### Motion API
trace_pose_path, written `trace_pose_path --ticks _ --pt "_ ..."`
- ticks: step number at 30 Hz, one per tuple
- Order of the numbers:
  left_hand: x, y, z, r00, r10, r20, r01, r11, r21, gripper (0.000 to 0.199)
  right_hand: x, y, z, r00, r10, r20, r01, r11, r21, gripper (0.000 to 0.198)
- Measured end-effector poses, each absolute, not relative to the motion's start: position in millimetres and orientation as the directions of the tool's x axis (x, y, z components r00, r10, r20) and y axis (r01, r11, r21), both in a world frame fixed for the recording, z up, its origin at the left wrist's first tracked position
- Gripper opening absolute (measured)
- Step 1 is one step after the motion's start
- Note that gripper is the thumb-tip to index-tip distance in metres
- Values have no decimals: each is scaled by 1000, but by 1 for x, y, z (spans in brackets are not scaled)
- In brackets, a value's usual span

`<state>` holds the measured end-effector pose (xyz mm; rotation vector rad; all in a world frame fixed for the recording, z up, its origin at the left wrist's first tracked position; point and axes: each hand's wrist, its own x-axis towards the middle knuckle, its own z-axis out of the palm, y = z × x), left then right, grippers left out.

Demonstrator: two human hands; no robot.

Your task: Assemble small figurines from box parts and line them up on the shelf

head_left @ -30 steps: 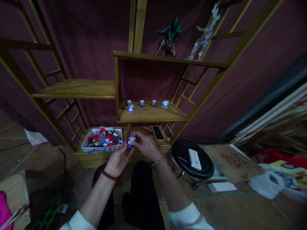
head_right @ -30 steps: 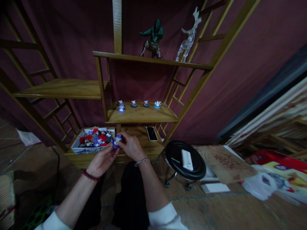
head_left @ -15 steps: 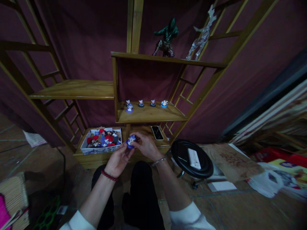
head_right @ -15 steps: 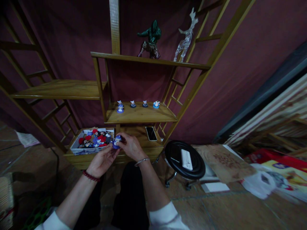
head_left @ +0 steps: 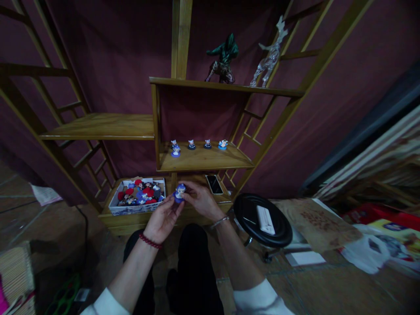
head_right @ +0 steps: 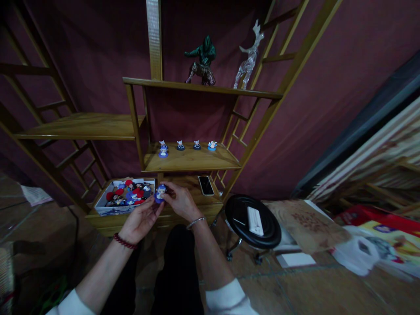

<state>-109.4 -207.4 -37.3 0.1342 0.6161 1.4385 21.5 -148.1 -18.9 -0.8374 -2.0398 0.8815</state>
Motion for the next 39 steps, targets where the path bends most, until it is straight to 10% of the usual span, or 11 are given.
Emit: trace_pose_path --ticks 39 --pt "-89 -186 -31 21 957 -288 -775 197 601 11 40 -131 -18 -425 823 376 294 519 -803 32"
